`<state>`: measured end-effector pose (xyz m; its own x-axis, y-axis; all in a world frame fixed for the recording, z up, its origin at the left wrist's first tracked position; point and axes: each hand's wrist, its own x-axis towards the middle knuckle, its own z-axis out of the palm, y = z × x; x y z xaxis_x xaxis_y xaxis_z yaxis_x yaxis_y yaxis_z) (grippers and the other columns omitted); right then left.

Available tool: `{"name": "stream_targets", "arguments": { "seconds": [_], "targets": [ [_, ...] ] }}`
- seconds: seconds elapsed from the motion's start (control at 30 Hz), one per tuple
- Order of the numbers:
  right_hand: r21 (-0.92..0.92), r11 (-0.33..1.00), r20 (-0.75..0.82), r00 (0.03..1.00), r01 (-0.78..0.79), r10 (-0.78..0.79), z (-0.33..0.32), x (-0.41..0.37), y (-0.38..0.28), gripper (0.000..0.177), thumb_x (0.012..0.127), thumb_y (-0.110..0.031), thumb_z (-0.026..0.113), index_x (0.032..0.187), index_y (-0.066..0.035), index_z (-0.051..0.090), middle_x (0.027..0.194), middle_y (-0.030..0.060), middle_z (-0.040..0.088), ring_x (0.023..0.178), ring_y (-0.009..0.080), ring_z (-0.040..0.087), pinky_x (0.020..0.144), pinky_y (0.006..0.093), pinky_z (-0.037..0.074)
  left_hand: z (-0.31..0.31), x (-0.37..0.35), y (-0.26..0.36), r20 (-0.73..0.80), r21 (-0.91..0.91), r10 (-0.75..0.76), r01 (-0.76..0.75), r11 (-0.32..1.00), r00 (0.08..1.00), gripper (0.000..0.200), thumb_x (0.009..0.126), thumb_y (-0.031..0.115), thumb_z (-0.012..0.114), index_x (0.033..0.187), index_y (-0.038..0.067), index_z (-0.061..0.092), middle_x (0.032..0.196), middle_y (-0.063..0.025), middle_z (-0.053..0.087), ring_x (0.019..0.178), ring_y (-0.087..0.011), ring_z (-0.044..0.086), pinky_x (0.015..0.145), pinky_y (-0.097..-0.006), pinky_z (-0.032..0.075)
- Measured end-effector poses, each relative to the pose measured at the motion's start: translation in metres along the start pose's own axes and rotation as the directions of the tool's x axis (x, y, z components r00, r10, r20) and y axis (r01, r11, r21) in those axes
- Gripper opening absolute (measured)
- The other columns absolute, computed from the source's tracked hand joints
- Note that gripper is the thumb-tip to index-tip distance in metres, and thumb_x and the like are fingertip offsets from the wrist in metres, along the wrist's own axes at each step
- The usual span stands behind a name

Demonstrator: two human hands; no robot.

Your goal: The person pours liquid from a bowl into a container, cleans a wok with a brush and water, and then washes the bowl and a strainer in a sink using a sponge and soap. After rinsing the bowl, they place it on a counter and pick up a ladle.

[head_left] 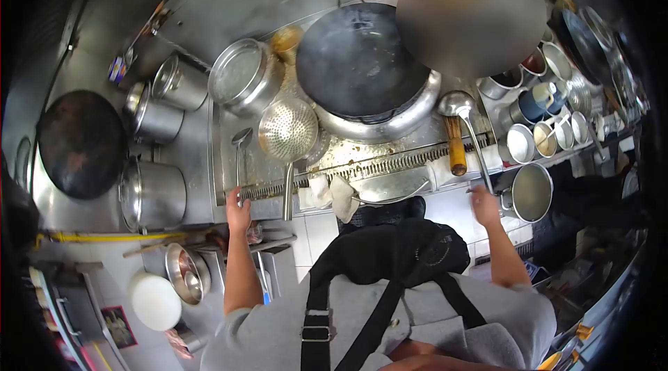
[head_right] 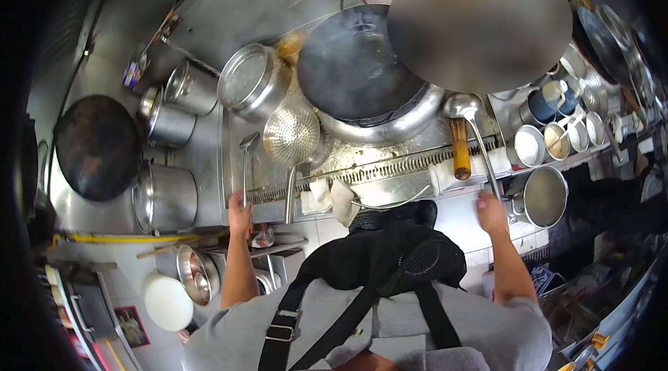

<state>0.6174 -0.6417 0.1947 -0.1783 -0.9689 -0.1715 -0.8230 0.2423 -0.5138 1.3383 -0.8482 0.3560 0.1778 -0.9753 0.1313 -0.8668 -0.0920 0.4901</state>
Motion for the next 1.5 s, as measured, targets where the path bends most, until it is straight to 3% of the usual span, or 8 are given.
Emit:
{"name": "stream_targets", "arguments": {
  "seconds": [0.1, 0.2, 0.33, 0.6, 0.77, 1.17, 1.37, 1.5],
  "targets": [
    [-0.082, 0.904, -0.447, 0.826, -0.420, 0.343, -0.065, -0.046, -0.052, 0.051, 0.080, -0.025, 0.070, 0.121, -0.004, 0.050, 0.111, 0.0241, 0.063, 0.104, 0.0413, 0.060, 0.088, 0.0515, 0.047, 0.045, 0.009, -0.051, 0.355, -0.145, -0.102, 0.163, 0.976, 0.929, 0.057, 0.084, 0.017, 0.066, 0.138, 0.009, 0.046, 0.109, -0.0130, 0.065, 0.093, -0.0287, 0.063, 0.081, -0.0390, 0.051],
    [-0.211, 0.944, -0.161, 0.962, -0.252, 0.221, 0.017, -0.059, 0.048, 0.050, 0.080, -0.019, 0.067, 0.123, -0.003, 0.049, 0.111, 0.0257, 0.063, 0.108, 0.0449, 0.058, 0.090, 0.0535, 0.046, 0.087, -0.016, -0.027, 0.713, -0.272, -0.190, 0.516, 0.813, 0.675, 0.073, 0.087, 0.029, 0.069, 0.147, 0.012, 0.031, 0.106, -0.0117, 0.067, 0.082, -0.0217, 0.065, 0.063, -0.0355, 0.054],
    [-0.059, 0.783, -0.160, 0.780, -0.620, 0.605, -0.024, -0.051, -0.080, 0.048, 0.080, -0.012, 0.057, 0.127, -0.006, 0.048, 0.112, 0.0300, 0.062, 0.108, 0.0508, 0.056, 0.092, 0.0545, 0.043, 0.115, -0.033, -0.013, 0.637, -0.530, -0.066, 0.499, 0.686, 0.768, 0.070, 0.089, 0.022, 0.061, 0.148, 0.013, 0.026, 0.077, -0.0106, 0.060, 0.054, -0.0183, 0.056, 0.048, -0.0358, 0.048],
    [0.033, 0.881, -0.525, 0.742, -0.472, 0.416, -0.008, -0.075, -0.194, 0.026, 0.079, -0.010, 0.056, 0.102, 0.001, 0.050, 0.090, 0.0288, 0.060, 0.090, 0.0508, 0.057, 0.082, 0.0579, 0.043, 0.070, -0.035, -0.086, 0.611, -0.424, -0.081, 0.412, 0.806, 0.788, 0.057, 0.091, 0.021, 0.058, 0.144, 0.014, 0.038, 0.123, -0.0272, 0.061, 0.114, -0.0431, 0.059, 0.098, -0.0457, 0.044],
    [0.455, 0.890, -0.486, 0.831, -0.024, 0.271, -0.046, -0.021, -0.292, 0.017, 0.087, -0.006, 0.059, 0.101, -0.004, 0.049, 0.073, 0.0026, 0.051, 0.048, 0.0094, 0.046, 0.041, 0.0284, 0.038, 0.050, -0.050, -0.103, 0.632, -0.469, -0.085, 0.468, 0.749, 0.770, 0.057, 0.091, 0.019, 0.058, 0.144, 0.010, 0.038, 0.132, -0.0254, 0.056, 0.121, -0.0414, 0.055, 0.102, -0.0435, 0.042],
    [0.580, 0.805, 0.198, 0.980, -0.126, 0.011, 0.020, 0.107, -0.508, 0.050, 0.085, -0.006, 0.060, 0.131, -0.008, 0.040, 0.071, 0.0047, 0.051, 0.045, 0.0125, 0.048, 0.038, 0.0296, 0.038, 0.033, -0.062, -0.144, 0.608, -0.417, -0.152, 0.476, 0.774, 0.779, 0.056, 0.092, 0.021, 0.057, 0.144, 0.011, 0.039, 0.128, -0.0250, 0.059, 0.118, -0.0424, 0.057, 0.099, -0.0439, 0.045],
    [0.121, 0.848, -0.367, 0.818, 0.515, -0.444, 0.098, 0.281, -0.599, 0.047, 0.086, -0.009, 0.055, 0.131, -0.007, 0.042, 0.081, 0.0156, 0.061, 0.049, 0.0212, 0.054, 0.043, 0.0391, 0.044, 0.019, -0.065, -0.138, 0.657, -0.378, -0.092, 0.433, 0.818, 0.748, 0.056, 0.091, 0.024, 0.061, 0.143, 0.015, 0.041, 0.126, -0.0241, 0.061, 0.118, -0.0416, 0.057, 0.098, -0.0434, 0.045],
    [0.430, 0.890, 0.106, 0.970, 0.154, -0.219, 0.114, 0.325, -0.696, 0.033, 0.084, -0.005, 0.056, 0.115, 0.002, 0.046, 0.081, 0.0170, 0.060, 0.059, 0.0239, 0.059, 0.050, 0.0397, 0.048, 0.017, -0.063, -0.122, 0.678, -0.371, -0.095, 0.451, 0.812, 0.729, 0.057, 0.090, 0.023, 0.062, 0.142, 0.014, 0.042, 0.126, -0.0227, 0.061, 0.119, -0.0396, 0.057, 0.100, -0.0425, 0.045]
  ]
}}
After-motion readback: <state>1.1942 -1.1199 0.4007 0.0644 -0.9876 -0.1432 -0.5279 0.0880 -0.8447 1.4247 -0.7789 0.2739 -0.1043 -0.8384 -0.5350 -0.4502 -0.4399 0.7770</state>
